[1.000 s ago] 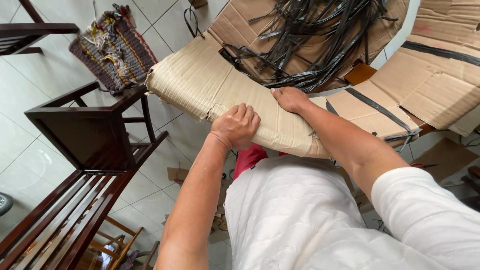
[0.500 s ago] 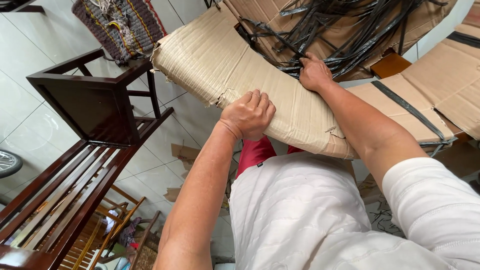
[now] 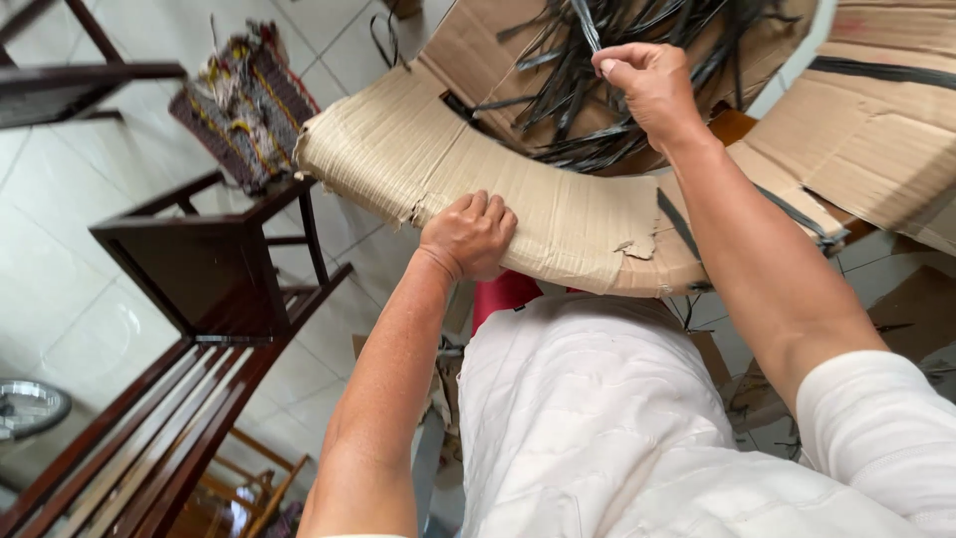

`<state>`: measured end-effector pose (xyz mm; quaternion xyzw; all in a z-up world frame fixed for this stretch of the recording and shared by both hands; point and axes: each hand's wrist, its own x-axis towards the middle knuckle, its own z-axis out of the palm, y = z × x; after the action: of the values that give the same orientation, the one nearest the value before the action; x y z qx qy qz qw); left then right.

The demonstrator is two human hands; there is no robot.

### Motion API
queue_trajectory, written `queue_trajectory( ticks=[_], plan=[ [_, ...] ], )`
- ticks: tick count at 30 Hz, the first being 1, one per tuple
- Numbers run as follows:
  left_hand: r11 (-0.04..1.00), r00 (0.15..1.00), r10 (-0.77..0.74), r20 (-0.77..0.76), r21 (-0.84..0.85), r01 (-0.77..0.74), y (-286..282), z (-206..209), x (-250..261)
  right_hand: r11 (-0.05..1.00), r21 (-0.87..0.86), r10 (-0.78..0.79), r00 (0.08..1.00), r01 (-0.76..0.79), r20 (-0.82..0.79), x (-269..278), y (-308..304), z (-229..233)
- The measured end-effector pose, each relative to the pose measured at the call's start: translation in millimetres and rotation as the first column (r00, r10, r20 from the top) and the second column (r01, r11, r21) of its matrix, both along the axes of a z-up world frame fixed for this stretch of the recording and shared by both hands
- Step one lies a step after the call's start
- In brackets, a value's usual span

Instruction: Wrapping curved wooden chair sections with protective cardboard and securing them with plastic ties using a pulling hook.

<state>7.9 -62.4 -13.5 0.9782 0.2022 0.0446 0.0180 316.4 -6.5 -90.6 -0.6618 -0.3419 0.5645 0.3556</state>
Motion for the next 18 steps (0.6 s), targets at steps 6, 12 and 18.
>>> queue_trajectory(
  ticks=[6,12,18],
  plan=[
    [0.999,0.999,-0.029,-0.032,-0.036,0.028,-7.3,-9.8,-5.1,0.925,0.018,-0.358,0.885,0.380,-0.297,33.5,-16.7,133.2],
    [0.989,0.999,0.014,-0.052,-0.149,-0.022,-31.8,-78.5,-21.1,0.915,0.063,-0.395,0.916,0.399,-0.069,39.3,-77.9,133.2],
    [0.987,1.000,0.011,-0.012,-0.163,-0.013,-25.2,-53.0,-17.6,0.854,0.076,-0.512,0.858,0.514,-0.051,9.8,-122.5,136.3]
  ],
)
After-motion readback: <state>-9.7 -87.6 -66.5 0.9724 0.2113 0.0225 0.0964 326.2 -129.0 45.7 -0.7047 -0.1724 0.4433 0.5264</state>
